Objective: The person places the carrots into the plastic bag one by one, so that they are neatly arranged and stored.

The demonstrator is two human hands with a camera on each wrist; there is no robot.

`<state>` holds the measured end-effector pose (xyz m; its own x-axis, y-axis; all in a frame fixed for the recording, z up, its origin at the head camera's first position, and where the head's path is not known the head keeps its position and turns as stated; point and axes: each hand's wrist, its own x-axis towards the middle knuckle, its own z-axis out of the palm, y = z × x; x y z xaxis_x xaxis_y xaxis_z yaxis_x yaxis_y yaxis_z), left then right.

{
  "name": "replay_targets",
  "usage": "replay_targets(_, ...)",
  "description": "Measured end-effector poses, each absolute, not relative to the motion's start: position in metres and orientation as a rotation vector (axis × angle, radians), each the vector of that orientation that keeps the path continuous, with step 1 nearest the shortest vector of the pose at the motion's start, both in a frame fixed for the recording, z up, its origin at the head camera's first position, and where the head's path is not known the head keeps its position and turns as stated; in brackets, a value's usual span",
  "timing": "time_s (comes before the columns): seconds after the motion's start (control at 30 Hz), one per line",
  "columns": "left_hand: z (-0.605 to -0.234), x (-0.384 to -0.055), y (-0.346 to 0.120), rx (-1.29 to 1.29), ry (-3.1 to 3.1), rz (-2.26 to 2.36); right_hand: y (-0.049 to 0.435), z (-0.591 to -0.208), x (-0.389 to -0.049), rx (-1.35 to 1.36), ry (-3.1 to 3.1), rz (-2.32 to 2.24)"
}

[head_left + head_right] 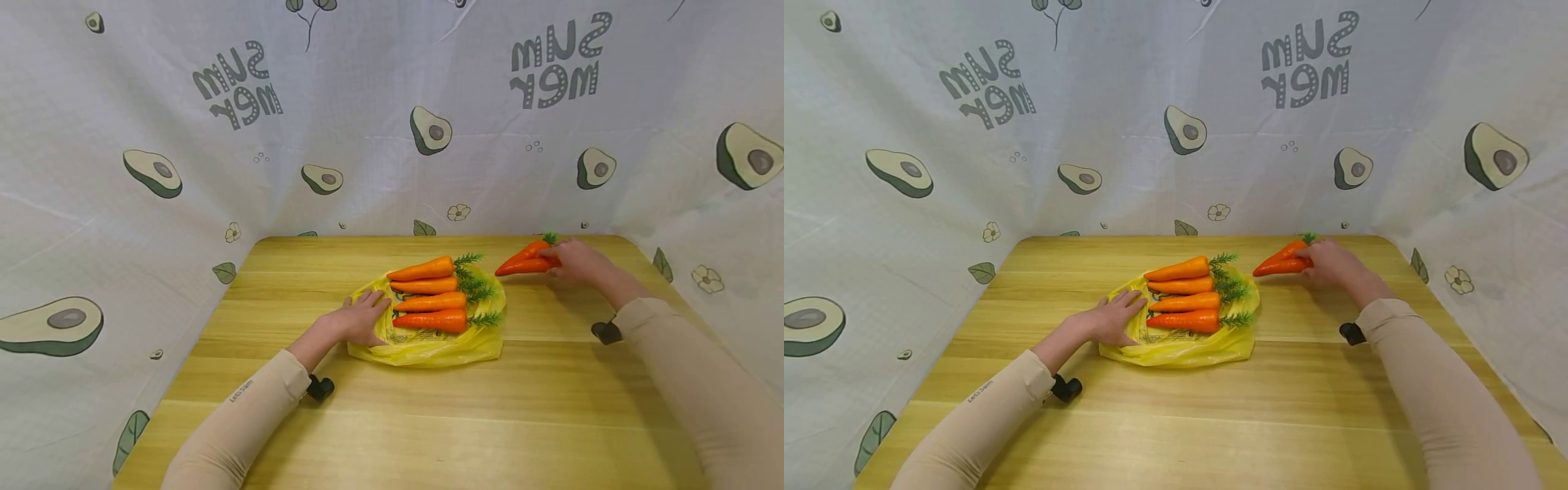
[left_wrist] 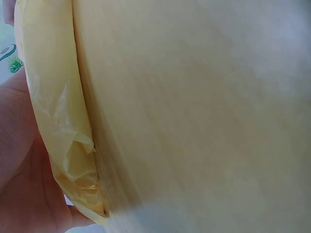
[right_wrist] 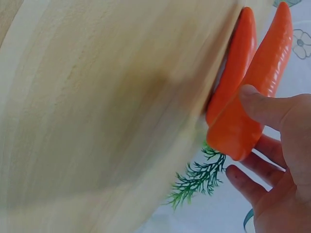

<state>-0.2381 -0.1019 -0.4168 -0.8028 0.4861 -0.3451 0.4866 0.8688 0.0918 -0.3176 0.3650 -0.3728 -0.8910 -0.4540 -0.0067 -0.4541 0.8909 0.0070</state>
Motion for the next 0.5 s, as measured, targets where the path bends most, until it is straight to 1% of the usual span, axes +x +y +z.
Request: replay_targets(0.5,-0.416,-0.237,-0.102,0.715,2.679,0.026,0.355,-0.361,-0.307,-0.728,3.090,0.003)
